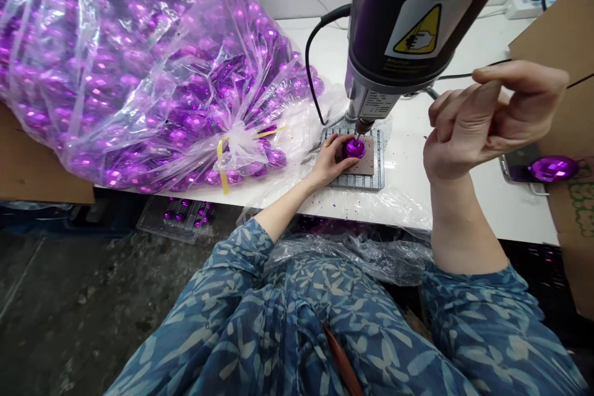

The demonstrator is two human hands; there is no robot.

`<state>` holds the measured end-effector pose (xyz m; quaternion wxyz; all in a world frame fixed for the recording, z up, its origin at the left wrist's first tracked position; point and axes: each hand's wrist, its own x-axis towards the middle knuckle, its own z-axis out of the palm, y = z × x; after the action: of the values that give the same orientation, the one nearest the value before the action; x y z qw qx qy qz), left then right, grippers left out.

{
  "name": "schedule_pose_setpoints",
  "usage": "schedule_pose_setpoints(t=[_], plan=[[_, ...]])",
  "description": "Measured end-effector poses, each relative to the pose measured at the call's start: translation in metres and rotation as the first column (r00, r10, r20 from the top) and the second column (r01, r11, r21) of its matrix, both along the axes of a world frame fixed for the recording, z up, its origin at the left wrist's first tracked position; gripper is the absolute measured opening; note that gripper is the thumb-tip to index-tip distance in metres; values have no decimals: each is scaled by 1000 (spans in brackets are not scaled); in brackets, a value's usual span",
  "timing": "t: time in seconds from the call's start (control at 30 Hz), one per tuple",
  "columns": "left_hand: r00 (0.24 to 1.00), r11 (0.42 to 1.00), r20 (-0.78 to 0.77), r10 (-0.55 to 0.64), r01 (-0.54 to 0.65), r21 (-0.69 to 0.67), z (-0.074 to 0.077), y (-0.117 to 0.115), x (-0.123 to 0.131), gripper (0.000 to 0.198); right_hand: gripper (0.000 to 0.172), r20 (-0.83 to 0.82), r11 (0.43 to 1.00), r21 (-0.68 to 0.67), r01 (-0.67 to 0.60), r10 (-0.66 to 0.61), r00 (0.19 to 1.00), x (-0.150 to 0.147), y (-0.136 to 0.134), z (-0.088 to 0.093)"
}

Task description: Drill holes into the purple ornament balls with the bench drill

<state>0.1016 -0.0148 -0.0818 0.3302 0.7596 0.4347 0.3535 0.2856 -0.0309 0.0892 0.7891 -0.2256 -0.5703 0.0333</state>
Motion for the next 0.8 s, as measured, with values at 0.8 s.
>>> schedule_pose_setpoints(t=[0.8], plan=[[1000,1000,31,3,-3,-5,4,-3,1,63,40,-23,997,-41,62,-63,998,-5,5,11]])
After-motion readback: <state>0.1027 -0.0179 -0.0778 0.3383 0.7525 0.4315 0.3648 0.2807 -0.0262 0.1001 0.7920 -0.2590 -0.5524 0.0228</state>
